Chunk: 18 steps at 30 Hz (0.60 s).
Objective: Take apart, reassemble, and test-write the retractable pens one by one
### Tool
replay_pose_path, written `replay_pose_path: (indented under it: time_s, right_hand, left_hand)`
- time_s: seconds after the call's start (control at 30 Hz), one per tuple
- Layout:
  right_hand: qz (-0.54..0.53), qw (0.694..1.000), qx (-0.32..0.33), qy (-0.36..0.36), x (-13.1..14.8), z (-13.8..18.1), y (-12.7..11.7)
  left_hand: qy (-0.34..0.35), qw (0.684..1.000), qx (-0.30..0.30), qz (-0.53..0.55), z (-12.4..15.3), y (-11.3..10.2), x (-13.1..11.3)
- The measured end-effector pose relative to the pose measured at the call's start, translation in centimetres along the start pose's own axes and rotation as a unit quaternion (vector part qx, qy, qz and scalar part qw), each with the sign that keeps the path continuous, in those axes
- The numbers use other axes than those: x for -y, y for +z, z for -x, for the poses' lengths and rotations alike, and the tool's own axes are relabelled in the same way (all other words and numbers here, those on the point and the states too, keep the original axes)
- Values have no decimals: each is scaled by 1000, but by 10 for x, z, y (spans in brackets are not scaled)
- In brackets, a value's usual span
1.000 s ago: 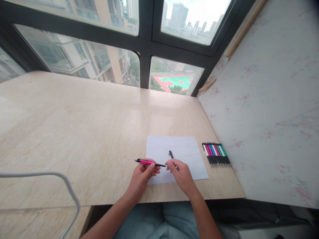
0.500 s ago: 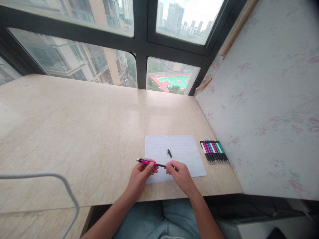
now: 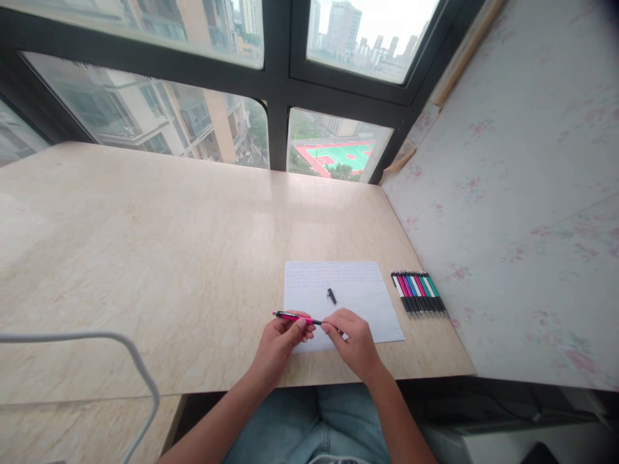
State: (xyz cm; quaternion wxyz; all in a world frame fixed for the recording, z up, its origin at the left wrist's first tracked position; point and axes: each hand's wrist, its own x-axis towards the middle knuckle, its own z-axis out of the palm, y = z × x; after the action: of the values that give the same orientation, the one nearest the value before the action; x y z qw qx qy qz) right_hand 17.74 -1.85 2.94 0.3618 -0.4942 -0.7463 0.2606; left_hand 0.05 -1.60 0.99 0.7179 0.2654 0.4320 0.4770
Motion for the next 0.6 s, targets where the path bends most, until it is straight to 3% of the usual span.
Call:
replay_pose_path:
  time_s: [0.17, 0.4, 0.6]
  right_hand:
    - [10, 999, -2, -31, -2, 1, 0]
    - [-43, 996, 29, 72, 2, 0, 1]
    - [-67, 996, 5, 64, 6, -2, -2]
  left_hand:
    - [-15, 1000, -19, 12, 0, 1, 0]
    - [32, 997, -13, -68, -2, -6, 3]
    - [42, 995, 9, -93, 1, -3, 1]
